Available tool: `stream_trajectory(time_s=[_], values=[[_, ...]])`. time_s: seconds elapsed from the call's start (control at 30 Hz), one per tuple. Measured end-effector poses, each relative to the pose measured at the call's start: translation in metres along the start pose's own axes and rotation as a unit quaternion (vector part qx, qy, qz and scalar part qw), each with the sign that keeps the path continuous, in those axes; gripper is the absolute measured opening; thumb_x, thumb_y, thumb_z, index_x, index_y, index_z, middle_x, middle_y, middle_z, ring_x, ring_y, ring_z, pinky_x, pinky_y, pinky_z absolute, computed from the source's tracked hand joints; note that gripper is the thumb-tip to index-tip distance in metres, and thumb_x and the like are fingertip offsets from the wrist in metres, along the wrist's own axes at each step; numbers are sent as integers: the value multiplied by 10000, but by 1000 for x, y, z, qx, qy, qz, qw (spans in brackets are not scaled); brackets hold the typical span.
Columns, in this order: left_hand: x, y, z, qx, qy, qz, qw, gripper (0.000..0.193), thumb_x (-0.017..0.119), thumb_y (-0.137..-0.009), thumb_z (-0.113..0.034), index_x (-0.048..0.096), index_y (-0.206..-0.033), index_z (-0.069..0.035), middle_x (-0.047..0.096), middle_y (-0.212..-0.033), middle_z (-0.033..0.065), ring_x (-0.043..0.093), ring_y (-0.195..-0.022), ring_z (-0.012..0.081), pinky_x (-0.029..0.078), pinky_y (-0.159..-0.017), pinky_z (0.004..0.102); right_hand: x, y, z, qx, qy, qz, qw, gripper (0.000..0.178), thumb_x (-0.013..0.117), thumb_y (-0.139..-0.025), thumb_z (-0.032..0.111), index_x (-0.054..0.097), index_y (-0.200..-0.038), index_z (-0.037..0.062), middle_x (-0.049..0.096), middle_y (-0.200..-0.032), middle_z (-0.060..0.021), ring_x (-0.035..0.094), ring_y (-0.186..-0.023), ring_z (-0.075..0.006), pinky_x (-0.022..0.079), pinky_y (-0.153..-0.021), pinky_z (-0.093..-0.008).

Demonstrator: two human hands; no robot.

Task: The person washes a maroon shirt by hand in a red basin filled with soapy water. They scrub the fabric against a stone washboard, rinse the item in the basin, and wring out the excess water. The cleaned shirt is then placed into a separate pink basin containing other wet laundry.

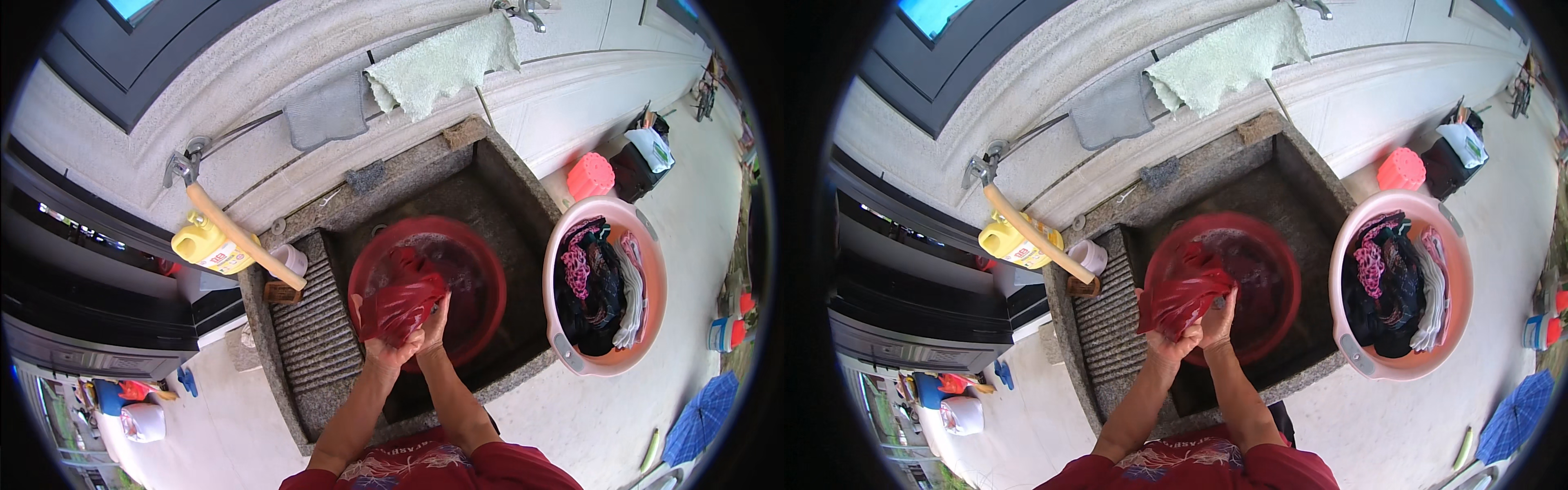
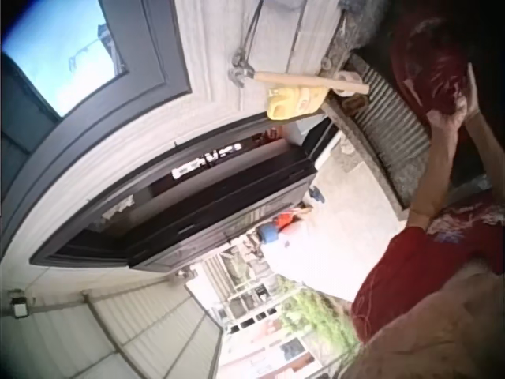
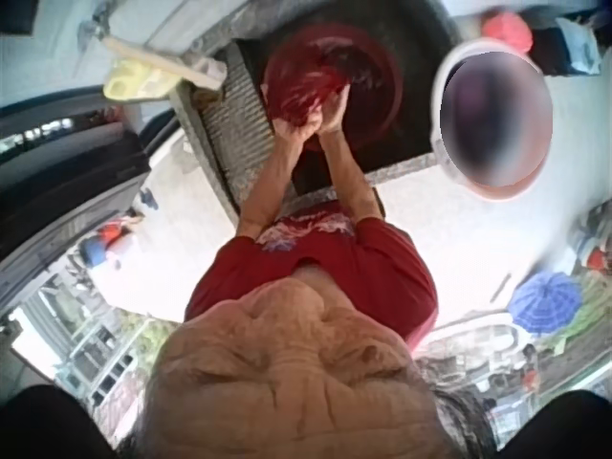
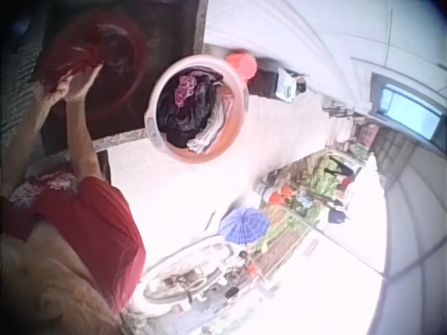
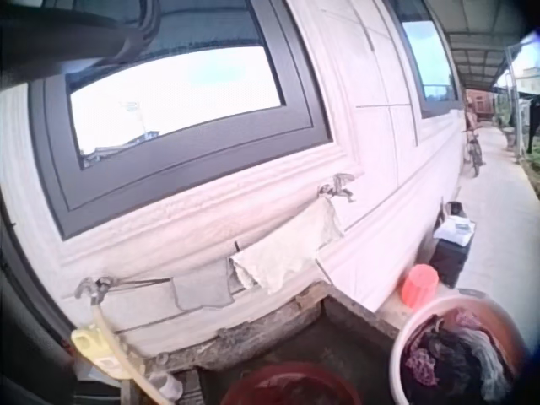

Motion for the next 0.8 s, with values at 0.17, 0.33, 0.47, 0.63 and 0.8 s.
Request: stream_trajectory(time_s=[0.17,0.33,0.47,0.63,0.8], values=[[-35,29,-22,-2,-112,-27,993,739,586,-779,-647,497,-1273,-105,616,-1133,116,596,-773,244,422,-526,347,73,-21,10,76,43,15,996,446,630,-862,345,535,-1203,73,595,-1156,-95,570,-1037,-267,467,-917,-438],[-35,43,-43,151,-524,-162,822,858,759,-751,-338,270,-1408,-80,512,-1241,194,558,-1058,335,509,-816,429,68,-38,24,34,344,-58,937,306,669,-818,88,574,-1104,39,645,-1008,-70,625,-906,-204,526,-812,-356],[-7,22,-21,124,-800,-120,574,1101,802,-669,-223,58,-1460,-45,367,-1352,273,436,-1209,400,388,-1013,409,68,-68,48,-112,681,-8,723,550,691,-729,144,468,-1216,18,641,-994,-175,632,-918,-309,502,-827,-377],[-13,15,-18,103,-894,-222,375,988,794,-660,-186,187,-1419,-5,428,-1304,268,517,-1139,368,414,-977,424,90,-67,33,-46,839,-93,535,696,652,-687,186,348,-1296,42,612,-1046,-263,595,-1013,-410,472,-873,-414],[-26,24,-40,228,-519,-152,810,781,622,-831,-471,296,-1367,-6,467,-1310,170,515,-1174,302,465,-935,405,105,-77,42,-78,484,-16,871,461,635,-712,-13,489,-1139,84,575,-913,-42,578,-721,-163,522,-626,-315]])
Point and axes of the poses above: each hand's wrist, its own y-axis away from the middle knuckle, its own x-axis out of the palm, z = x × y, the point moved 7 cm from there along -y, towards the middle knuckle
